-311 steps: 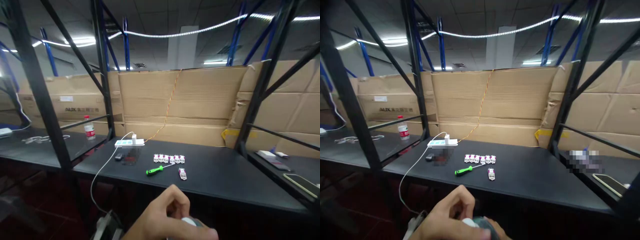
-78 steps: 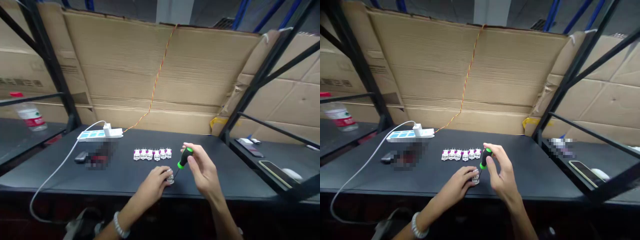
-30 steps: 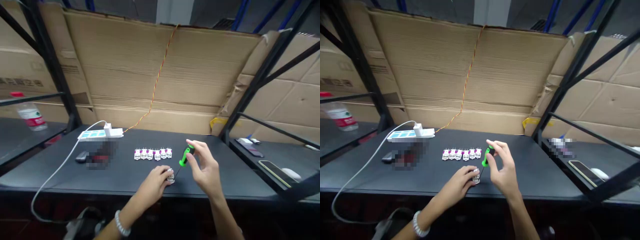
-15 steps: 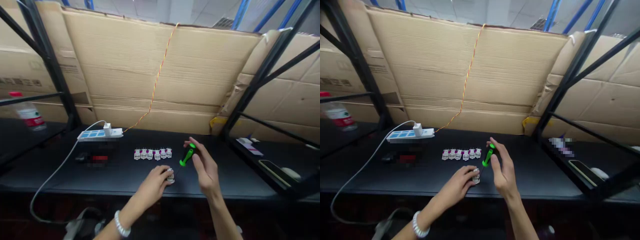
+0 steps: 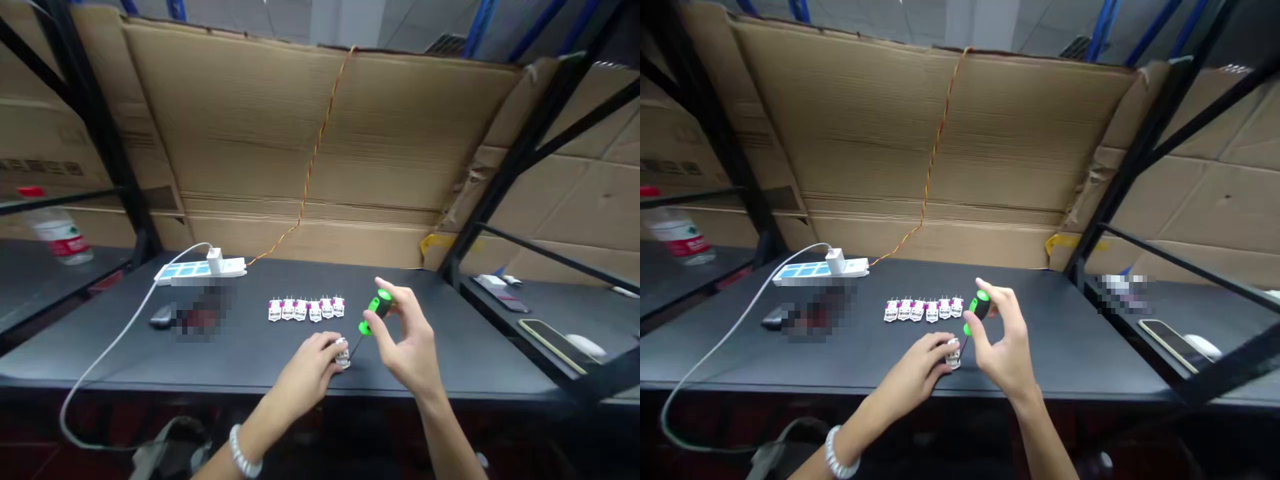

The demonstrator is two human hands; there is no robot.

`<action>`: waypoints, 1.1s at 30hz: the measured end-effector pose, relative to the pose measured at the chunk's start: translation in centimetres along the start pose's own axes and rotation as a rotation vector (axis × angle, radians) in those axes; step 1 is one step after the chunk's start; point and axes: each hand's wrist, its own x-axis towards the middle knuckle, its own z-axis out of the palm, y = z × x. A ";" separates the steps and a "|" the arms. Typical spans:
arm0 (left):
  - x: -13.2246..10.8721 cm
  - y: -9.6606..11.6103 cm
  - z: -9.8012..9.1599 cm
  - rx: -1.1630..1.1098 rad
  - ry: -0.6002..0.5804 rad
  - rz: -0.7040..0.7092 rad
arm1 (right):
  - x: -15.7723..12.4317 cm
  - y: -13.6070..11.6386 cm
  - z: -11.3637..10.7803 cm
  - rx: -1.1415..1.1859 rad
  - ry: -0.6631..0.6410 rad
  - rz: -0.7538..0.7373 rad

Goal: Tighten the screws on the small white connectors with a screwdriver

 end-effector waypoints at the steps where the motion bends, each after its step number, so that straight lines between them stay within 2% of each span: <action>1: 0.0 0.0 0.0 -0.002 0.001 -0.005 | 0.0 0.0 0.1 0.047 -0.021 0.017; 4: 0.0 -0.1 0.1 -0.005 -0.008 -0.008 | -0.1 0.0 0.1 0.169 -0.078 0.042; 10: -0.1 0.0 -0.2 0.009 -0.016 -0.014 | 0.1 -0.1 -0.1 -0.068 0.049 -0.016; 15: 0.0 0.2 -0.3 0.024 -0.029 -0.016 | 0.0 -0.1 -0.2 0.114 -0.105 0.001; 20: 0.0 0.1 -0.2 0.026 -0.033 -0.017 | 0.2 -0.4 0.0 -0.029 0.024 -0.039; 25: -0.1 0.0 -0.1 0.015 -0.012 -0.002 | 0.1 -0.3 -0.1 0.139 -0.092 0.013; 30: -0.1 0.1 -0.2 0.016 -0.019 -0.004 | 0.3 -0.5 -0.1 -0.043 0.030 -0.039; 33: 0.0 0.2 -0.4 0.019 -0.028 -0.004 | 0.4 -0.6 -0.3 0.059 -0.062 -0.014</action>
